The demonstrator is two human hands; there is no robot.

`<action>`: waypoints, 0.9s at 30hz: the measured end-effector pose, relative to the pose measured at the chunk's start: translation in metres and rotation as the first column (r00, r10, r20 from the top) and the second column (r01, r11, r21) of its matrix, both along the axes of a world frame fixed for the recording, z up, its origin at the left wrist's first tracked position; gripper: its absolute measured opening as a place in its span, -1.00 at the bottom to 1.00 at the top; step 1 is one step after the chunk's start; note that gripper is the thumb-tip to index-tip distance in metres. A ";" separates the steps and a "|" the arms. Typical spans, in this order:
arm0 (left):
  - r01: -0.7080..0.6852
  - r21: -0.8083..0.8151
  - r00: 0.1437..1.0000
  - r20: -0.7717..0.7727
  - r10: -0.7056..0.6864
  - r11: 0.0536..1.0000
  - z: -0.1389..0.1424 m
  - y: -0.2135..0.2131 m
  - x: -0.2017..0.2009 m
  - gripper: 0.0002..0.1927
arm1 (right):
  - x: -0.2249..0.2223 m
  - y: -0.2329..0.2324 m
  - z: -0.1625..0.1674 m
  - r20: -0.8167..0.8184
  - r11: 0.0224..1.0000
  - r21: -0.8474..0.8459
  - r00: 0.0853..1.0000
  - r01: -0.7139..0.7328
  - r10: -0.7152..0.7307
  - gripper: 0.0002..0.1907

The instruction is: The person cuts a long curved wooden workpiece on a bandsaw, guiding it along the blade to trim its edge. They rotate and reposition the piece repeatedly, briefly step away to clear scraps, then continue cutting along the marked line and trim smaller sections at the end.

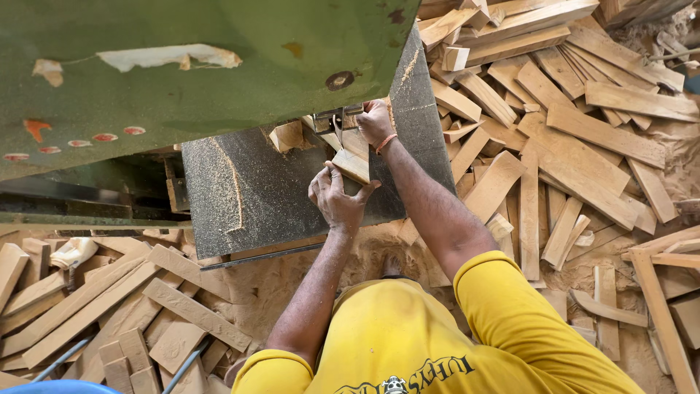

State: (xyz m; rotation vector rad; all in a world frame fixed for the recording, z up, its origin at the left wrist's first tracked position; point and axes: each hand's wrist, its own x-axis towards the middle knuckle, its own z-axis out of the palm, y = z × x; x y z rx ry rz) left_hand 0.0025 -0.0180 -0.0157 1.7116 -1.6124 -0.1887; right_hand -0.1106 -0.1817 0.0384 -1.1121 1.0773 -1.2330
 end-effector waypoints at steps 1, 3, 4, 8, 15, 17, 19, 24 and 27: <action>0.002 0.005 1.000 0.009 -0.002 1.000 -0.002 0.000 -0.001 0.25 | 0.000 0.000 0.000 -0.022 1.000 -0.008 1.000 0.001 -0.001 -0.79; 0.005 0.021 1.000 0.014 -0.006 1.000 -0.004 -0.001 -0.002 0.25 | -0.001 -0.001 0.001 -0.064 1.000 -0.023 0.998 0.003 -0.005 -0.77; 0.006 0.029 1.000 0.009 -0.006 1.000 -0.005 -0.001 -0.002 0.25 | -0.001 -0.001 0.001 -0.077 1.000 -0.028 0.997 0.008 -0.010 -0.76; -0.006 0.051 1.000 0.002 0.006 0.999 -0.005 -0.003 -0.005 0.24 | 0.000 -0.001 0.005 -0.073 0.997 -0.073 0.997 -0.008 0.002 -0.85; -0.010 0.070 1.000 -0.026 0.012 0.998 0.002 -0.004 -0.007 0.25 | 0.000 -0.008 0.003 0.046 0.995 -0.080 0.997 -0.052 0.056 -0.88; -0.017 0.072 1.000 -0.015 0.018 0.997 0.003 -0.005 -0.008 0.26 | -0.001 -0.011 -0.001 -0.023 0.997 -0.072 1.000 -0.017 0.016 -0.88; -0.017 0.076 1.000 -0.005 0.018 0.997 0.004 -0.005 -0.008 0.25 | -0.002 -0.010 -0.002 -0.047 0.996 -0.090 0.999 -0.006 0.002 -0.88; -0.014 0.082 1.000 -0.013 0.015 0.997 0.007 -0.007 -0.011 0.24 | -0.003 -0.012 0.000 -0.076 0.994 -0.111 0.997 -0.008 -0.001 -0.88; -0.011 0.084 1.000 -0.017 0.013 0.996 0.009 -0.007 -0.012 0.22 | -0.002 -0.014 0.001 0.046 0.991 -0.115 0.996 -0.067 0.073 -0.89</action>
